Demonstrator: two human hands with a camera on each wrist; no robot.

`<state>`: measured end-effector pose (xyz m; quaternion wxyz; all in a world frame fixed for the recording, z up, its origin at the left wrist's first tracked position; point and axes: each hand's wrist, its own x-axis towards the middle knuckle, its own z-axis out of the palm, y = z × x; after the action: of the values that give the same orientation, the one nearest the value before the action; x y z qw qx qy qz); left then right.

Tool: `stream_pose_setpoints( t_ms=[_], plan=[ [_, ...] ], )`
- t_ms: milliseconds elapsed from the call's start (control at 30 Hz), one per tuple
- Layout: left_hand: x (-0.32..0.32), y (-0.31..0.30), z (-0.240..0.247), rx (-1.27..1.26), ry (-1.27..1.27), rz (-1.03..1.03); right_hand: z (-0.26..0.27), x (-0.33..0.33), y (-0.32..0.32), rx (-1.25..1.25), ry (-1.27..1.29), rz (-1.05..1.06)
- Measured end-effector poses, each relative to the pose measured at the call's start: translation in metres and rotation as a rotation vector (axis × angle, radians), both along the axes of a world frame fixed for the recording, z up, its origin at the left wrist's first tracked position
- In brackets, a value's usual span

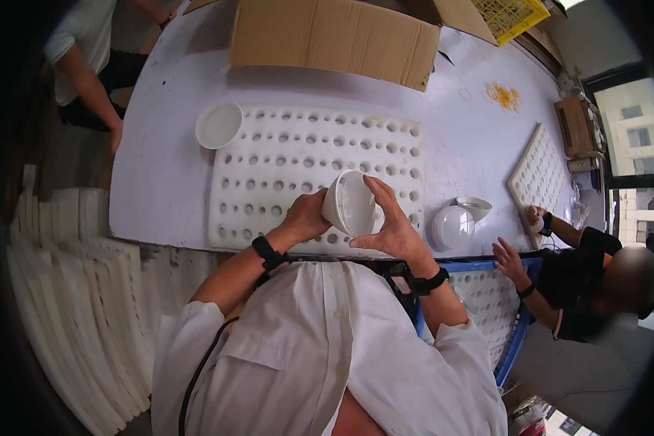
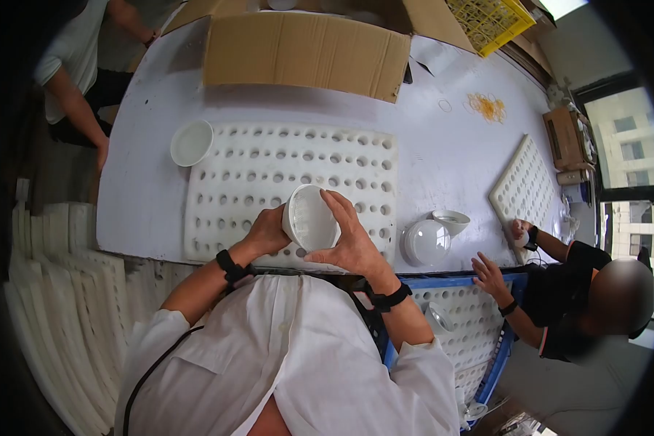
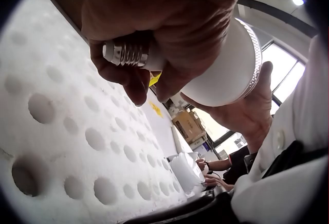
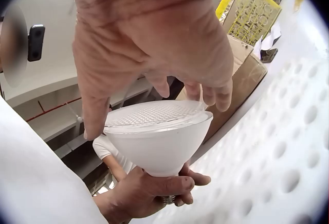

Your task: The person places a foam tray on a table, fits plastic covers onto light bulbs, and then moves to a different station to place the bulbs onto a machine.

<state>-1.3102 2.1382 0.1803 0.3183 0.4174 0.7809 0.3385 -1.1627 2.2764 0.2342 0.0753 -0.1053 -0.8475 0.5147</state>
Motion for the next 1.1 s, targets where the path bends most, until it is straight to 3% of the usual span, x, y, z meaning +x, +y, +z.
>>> stream_pose_setpoints(
  t_ms=[633, 767, 867, 933, 967, 1033, 1100],
  plan=[
    [-0.004, -0.006, -0.007, 0.04, 0.038, -0.01, -0.007, -0.006, -0.001, -0.208, -0.112, -0.001],
    [-0.004, -0.004, -0.005, 0.055, -0.019, 0.008, -0.007, -0.007, -0.004, -0.191, -0.147, -0.016],
    [-0.002, -0.001, -0.009, 0.046, -0.051, 0.062, -0.008, -0.005, -0.007, -0.032, -0.065, 0.014],
    [-0.003, 0.002, -0.01, 0.046, -0.038, 0.069, -0.006, -0.005, -0.01, -0.599, 0.009, -0.135],
    [-0.004, 0.003, -0.011, 0.041, -0.024, 0.068, -0.006, -0.006, -0.007, -0.596, 0.007, -0.131],
    [-0.006, 0.002, 0.001, 0.063, -0.018, 0.051, -0.012, -0.006, 0.001, -1.109, -0.111, -0.425],
    [-0.007, 0.002, 0.012, 0.084, -0.011, 0.024, -0.024, -0.005, 0.001, -1.083, -0.166, -0.433]
  ],
)
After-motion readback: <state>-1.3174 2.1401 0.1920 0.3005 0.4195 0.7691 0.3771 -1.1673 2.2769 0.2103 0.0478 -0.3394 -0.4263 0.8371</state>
